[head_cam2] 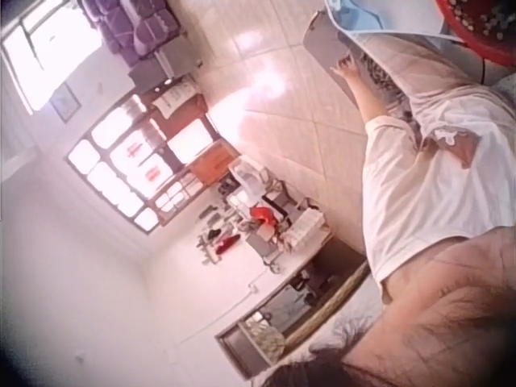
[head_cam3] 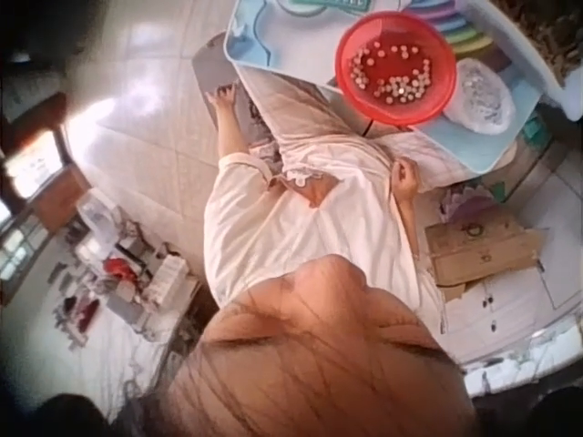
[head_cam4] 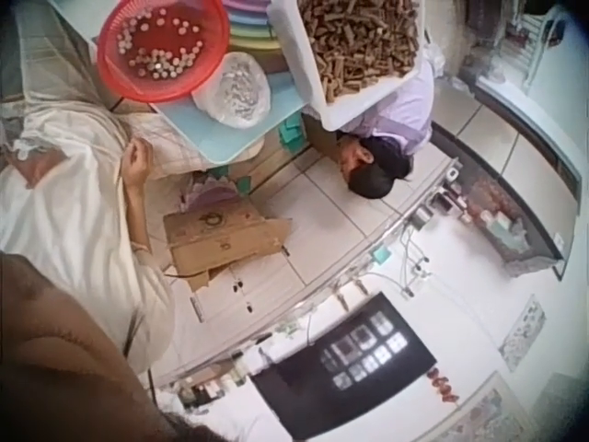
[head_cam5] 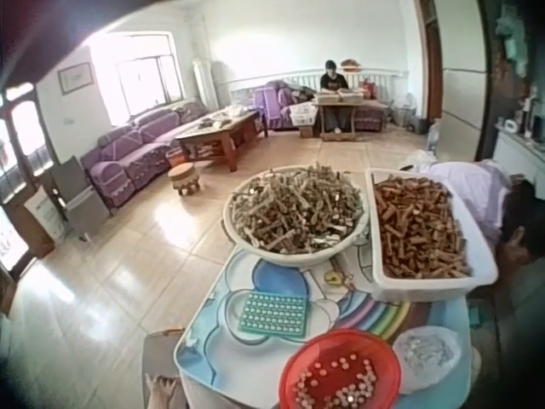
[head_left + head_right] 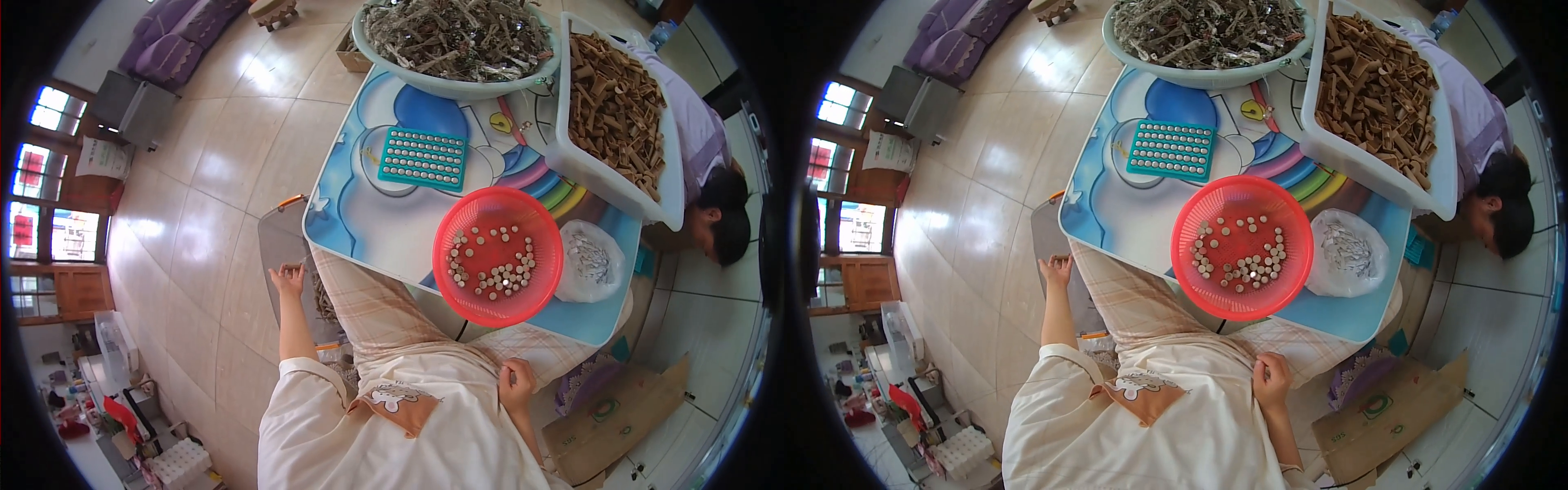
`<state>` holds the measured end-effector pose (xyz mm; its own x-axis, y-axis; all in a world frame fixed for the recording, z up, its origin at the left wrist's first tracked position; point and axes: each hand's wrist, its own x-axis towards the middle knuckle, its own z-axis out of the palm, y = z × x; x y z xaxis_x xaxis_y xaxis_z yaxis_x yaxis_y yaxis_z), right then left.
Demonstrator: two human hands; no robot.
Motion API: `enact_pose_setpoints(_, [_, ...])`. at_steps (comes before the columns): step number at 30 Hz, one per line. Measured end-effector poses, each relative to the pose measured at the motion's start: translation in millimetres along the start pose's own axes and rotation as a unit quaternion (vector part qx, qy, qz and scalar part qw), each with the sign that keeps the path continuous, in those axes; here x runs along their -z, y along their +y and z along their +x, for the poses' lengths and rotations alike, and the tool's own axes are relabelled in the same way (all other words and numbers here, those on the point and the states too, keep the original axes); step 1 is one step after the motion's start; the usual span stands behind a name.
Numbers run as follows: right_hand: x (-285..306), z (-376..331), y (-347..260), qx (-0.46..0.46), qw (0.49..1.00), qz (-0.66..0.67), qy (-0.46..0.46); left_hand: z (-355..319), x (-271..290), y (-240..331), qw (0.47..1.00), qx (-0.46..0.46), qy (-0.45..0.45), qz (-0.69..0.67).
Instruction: Assembling small plastic components by inserting pins into housings.
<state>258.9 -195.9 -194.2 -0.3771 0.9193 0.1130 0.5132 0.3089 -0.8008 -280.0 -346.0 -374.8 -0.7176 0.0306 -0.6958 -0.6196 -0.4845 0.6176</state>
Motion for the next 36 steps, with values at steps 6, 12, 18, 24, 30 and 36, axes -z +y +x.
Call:
enact_pose_setpoints(6, [0,9,-3,0.004,1.0,-0.013,0.005,27,42,-11,0.995,0.047,0.035,0.08])
enact_pose_setpoints(12, [21,36,-33,0.067,0.996,0.013,0.056,-57,-69,6,0.967,-0.241,-0.022,0.085])
enact_pose_setpoints(18, [51,133,-111,0.167,0.976,0.084,0.111,-313,-222,-4,0.797,-0.513,-0.284,0.146])
enact_pose_setpoints(24, [7,170,-113,0.087,0.982,-0.169,-0.003,-366,-285,-52,0.721,-0.365,-0.562,0.178])
enact_pose_setpoints(30, [-16,179,-102,0.059,0.966,-0.229,-0.101,-425,-335,-89,0.505,-0.372,-0.69,0.362])
enact_pose_setpoints(36, [-20,178,-93,0.08,0.971,-0.207,-0.087,-467,-394,-141,0.362,-0.442,-0.705,0.42])
